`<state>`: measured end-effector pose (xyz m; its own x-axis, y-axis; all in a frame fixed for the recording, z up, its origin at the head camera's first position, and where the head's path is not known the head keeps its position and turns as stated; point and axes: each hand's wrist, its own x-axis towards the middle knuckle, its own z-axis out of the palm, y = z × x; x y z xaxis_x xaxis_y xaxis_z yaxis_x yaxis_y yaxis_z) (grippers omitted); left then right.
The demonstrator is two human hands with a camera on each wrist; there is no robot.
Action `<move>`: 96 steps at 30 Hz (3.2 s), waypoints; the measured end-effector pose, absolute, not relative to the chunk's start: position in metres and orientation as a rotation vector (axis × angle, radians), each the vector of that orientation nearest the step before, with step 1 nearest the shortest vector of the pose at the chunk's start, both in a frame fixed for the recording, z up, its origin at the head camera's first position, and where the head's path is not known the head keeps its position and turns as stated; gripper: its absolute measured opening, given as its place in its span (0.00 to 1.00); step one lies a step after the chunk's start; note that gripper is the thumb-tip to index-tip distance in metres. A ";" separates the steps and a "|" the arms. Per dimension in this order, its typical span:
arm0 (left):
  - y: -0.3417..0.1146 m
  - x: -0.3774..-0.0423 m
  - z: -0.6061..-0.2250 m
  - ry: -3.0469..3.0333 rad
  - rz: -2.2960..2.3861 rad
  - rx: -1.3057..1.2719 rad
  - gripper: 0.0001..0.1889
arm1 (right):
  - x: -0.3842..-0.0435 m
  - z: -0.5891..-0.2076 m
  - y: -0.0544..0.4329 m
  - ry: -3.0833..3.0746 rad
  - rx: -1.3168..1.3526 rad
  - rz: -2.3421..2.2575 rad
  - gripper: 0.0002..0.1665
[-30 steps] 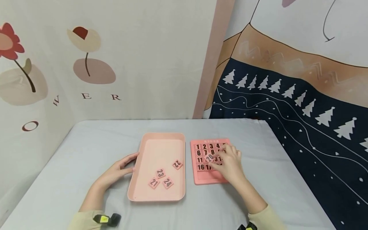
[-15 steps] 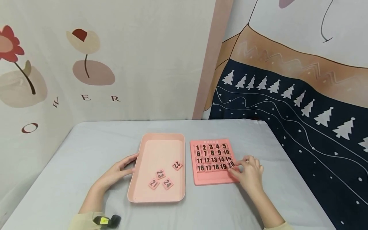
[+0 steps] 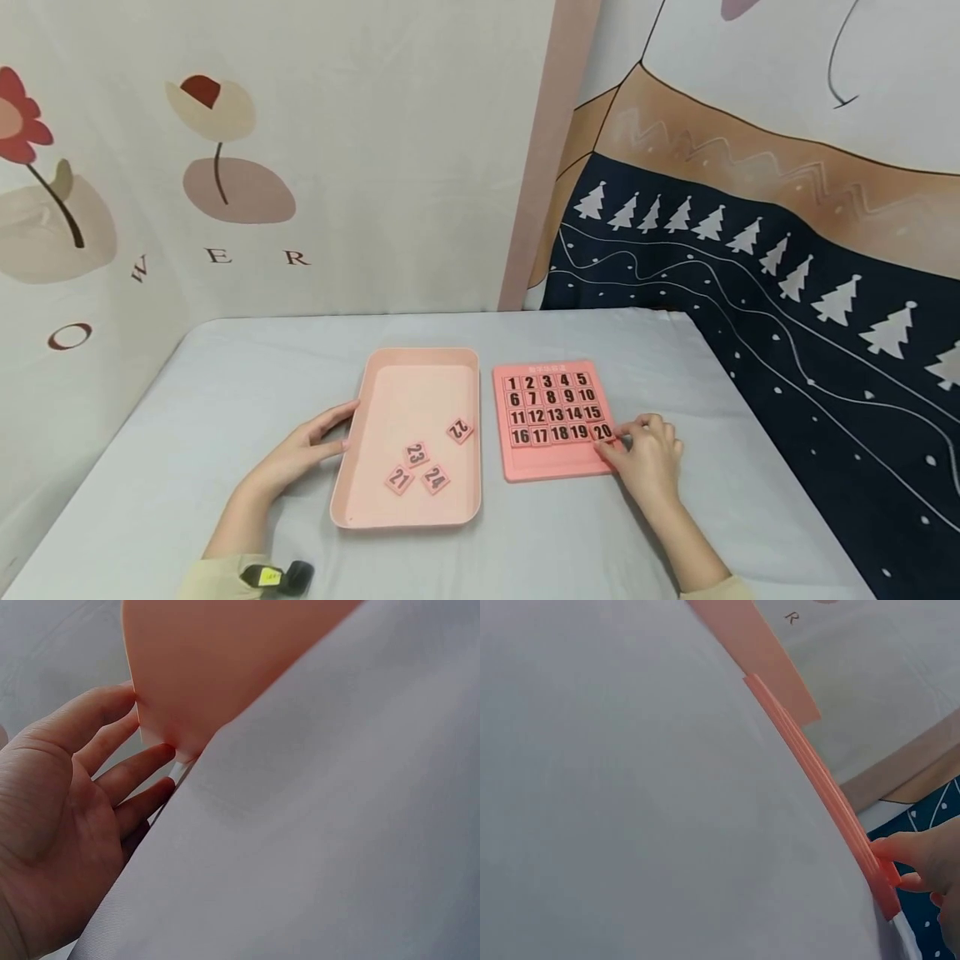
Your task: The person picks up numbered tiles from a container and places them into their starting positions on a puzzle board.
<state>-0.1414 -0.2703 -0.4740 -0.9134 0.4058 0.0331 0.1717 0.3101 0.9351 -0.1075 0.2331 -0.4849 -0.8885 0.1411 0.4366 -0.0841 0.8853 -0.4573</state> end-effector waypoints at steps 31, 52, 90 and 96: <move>-0.272 -0.141 -0.473 2.376 1.640 0.508 0.32 | -0.113 -0.462 0.206 -2.562 0.066 0.720 0.18; -0.272 -0.141 -0.473 2.360 1.658 0.555 0.32 | -0.112 -0.428 0.063 -2.549 0.702 0.757 0.19; -0.276 -0.145 -0.480 2.348 1.667 0.615 0.31 | -0.113 -0.465 -0.010 -2.798 0.818 0.394 0.22; -0.275 -0.145 -0.479 2.341 1.670 0.638 0.31 | -0.114 -0.462 -0.006 -2.775 0.871 0.480 0.19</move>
